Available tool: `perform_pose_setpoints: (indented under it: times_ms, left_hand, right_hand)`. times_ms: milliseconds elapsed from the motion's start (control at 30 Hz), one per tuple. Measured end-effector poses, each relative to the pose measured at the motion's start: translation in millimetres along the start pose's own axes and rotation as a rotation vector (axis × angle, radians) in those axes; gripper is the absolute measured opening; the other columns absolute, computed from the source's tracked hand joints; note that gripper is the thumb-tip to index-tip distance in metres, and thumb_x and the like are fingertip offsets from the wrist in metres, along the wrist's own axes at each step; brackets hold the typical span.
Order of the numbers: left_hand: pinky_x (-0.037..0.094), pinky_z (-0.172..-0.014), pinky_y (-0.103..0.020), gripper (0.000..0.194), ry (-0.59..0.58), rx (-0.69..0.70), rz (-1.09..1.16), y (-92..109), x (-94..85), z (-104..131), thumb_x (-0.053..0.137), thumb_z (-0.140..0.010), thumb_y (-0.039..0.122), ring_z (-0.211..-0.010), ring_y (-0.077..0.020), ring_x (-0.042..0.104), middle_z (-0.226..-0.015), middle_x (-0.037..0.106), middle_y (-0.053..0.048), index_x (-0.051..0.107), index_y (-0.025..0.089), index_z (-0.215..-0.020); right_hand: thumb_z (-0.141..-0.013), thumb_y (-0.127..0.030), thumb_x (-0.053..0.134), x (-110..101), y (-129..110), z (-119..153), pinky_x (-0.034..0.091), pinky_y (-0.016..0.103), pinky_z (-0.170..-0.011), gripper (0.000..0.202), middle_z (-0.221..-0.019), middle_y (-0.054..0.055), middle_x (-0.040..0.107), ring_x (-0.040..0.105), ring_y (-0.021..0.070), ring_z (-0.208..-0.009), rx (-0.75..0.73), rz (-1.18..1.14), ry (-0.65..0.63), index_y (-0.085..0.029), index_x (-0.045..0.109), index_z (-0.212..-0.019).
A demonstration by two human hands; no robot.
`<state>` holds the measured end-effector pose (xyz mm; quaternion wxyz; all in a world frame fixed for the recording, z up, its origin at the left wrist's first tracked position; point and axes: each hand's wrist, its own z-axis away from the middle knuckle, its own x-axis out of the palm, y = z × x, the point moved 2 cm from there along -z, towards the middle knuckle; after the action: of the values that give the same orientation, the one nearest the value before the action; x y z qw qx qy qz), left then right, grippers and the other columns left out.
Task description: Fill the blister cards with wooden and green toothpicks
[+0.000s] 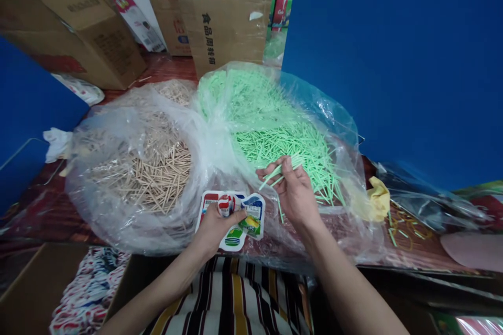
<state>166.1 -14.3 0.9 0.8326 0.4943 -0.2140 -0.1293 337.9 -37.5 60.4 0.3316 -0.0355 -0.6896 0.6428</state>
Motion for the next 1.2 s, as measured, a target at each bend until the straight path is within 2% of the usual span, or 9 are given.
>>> perform_pose_setpoints:
  times_ms: [100,233,467,567,733,867,933,1033,1200]
  left_hand:
    - [0.052,-0.070,-0.030,0.028,-0.021,0.001,0.042,-1,1.5,0,0.078,-0.061,0.031,-0.071,-0.0207,0.067,-0.078,0.074,-0.007,0.072,0.012,-0.080]
    - [0.052,-0.075,-0.032,0.032,-0.034,-0.047,0.145,-4,2.5,1,0.079,-0.060,0.030,-0.075,-0.0213,0.068,-0.083,0.074,-0.008,0.071,0.012,-0.085]
    - [0.053,-0.071,-0.032,0.036,0.010,-0.067,0.127,-9,0.9,3,0.080,-0.057,0.031,-0.073,-0.0213,0.068,-0.083,0.074,-0.008,0.069,0.011,-0.085]
    - [0.053,-0.071,-0.032,0.036,-0.017,-0.076,0.184,-9,1.3,3,0.080,-0.058,0.030,-0.073,-0.0214,0.068,-0.082,0.074,-0.008,0.070,0.012,-0.088]
    - [0.053,-0.075,-0.033,0.034,-0.039,-0.074,0.221,-4,1.9,2,0.079,-0.060,0.029,-0.075,-0.0211,0.069,-0.085,0.074,-0.007,0.070,0.014,-0.090]
    - [0.053,-0.072,-0.030,0.031,0.016,-0.020,0.114,-3,0.9,0,0.079,-0.060,0.028,-0.075,-0.0205,0.069,-0.082,0.075,-0.006,0.072,0.013,-0.086]
    - [0.053,-0.070,-0.030,0.029,0.020,-0.018,0.098,-6,0.4,-1,0.078,-0.061,0.030,-0.072,-0.0203,0.069,-0.080,0.075,-0.006,0.072,0.013,-0.083]
    - [0.053,-0.070,-0.031,0.028,0.001,-0.025,0.121,-9,-0.5,-1,0.077,-0.062,0.031,-0.071,-0.0207,0.069,-0.081,0.074,-0.007,0.072,0.013,-0.083]
    - [0.053,-0.073,-0.033,0.032,-0.003,-0.027,0.135,-8,-1.4,-2,0.079,-0.060,0.029,-0.074,-0.0221,0.069,-0.082,0.074,-0.007,0.071,0.012,-0.086]
  right_hand:
    - [-0.083,-0.047,0.058,19,0,16,0.054,0.037,-0.079,0.024,-0.073,-0.001,0.064,0.068,0.0188,-0.079,-0.029,0.059,-0.080,-0.023,0.055,-0.083]
    - [-0.086,-0.045,0.055,26,6,24,0.054,0.036,-0.078,0.023,-0.077,0.001,0.067,0.067,0.0190,-0.081,-0.056,0.139,-0.134,-0.022,0.055,-0.084]
    - [-0.084,-0.046,0.056,29,11,21,0.055,0.028,-0.065,0.024,-0.072,-0.003,0.063,0.067,0.0143,-0.068,0.025,0.011,0.050,-0.022,0.050,-0.083]
    - [-0.084,-0.046,0.056,31,14,21,0.055,0.026,-0.060,0.024,-0.070,-0.004,0.061,0.066,0.0144,-0.067,0.051,0.005,0.031,-0.023,0.050,-0.083]
    - [-0.087,-0.043,0.052,32,21,26,0.054,0.028,-0.067,0.020,-0.068,-0.005,0.062,0.063,0.0115,-0.059,0.036,0.037,-0.021,-0.023,0.052,-0.085]
    - [-0.083,-0.044,0.058,27,23,21,0.055,0.029,-0.063,0.023,-0.068,-0.005,0.061,0.066,0.0140,-0.063,0.103,-0.058,0.106,-0.024,0.050,-0.087]
    - [-0.083,-0.045,0.058,24,23,17,0.055,0.030,-0.064,0.023,-0.070,-0.005,0.061,0.067,0.0154,-0.068,0.089,-0.061,0.154,-0.024,0.049,-0.088]
    - [-0.086,-0.045,0.054,23,21,17,0.054,0.033,-0.072,0.020,-0.072,-0.005,0.061,0.067,0.0157,-0.075,-0.006,0.004,0.094,-0.025,0.049,-0.088]
    - [-0.090,-0.041,0.048,28,21,29,0.051,0.034,-0.081,0.017,-0.074,-0.003,0.060,0.065,0.0152,-0.078,-0.122,0.183,-0.109,-0.024,0.051,-0.087]
